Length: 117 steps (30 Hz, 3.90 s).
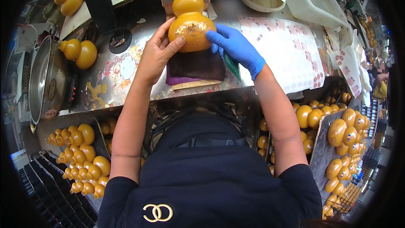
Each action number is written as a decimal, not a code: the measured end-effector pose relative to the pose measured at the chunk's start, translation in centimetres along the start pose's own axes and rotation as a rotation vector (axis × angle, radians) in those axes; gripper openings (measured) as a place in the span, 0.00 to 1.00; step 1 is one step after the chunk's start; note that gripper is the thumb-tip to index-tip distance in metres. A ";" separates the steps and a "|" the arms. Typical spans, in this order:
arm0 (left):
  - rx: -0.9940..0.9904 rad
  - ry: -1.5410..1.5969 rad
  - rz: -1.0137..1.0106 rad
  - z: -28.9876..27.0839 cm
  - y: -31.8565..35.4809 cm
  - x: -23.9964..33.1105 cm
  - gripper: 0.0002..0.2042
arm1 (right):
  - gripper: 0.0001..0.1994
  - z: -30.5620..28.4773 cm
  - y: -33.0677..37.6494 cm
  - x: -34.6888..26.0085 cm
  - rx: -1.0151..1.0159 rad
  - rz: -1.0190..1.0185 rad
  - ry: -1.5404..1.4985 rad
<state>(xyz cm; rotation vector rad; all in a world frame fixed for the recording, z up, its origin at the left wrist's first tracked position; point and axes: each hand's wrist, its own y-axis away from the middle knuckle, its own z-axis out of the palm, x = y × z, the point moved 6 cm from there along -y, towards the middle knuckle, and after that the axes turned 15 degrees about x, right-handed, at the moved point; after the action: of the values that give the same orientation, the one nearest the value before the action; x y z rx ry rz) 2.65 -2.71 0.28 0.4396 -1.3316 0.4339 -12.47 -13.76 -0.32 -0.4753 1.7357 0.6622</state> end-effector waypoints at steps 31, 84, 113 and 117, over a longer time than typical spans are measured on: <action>-0.030 0.047 -0.035 -0.5 -1.0 -1.1 0.33 | 0.24 -1.8 0.1 4.9 0.302 0.236 -0.647; -0.016 0.035 -0.112 0.4 -1.3 -1.5 0.33 | 0.24 -0.3 -0.7 2.9 0.029 0.375 -0.400; 0.122 -0.097 0.003 2.1 -2.8 0.5 0.38 | 0.38 0.0 -2.5 -0.9 -0.013 0.069 0.132; 0.137 -0.067 -0.040 1.8 -3.4 0.0 0.35 | 0.37 -0.1 -2.6 -1.0 -0.001 0.092 0.108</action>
<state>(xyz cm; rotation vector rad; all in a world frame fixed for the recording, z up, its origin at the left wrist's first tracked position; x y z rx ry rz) 3.02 -6.53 0.44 0.5982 -1.3598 0.4825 -10.67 -15.83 0.14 -0.4412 1.8681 0.7139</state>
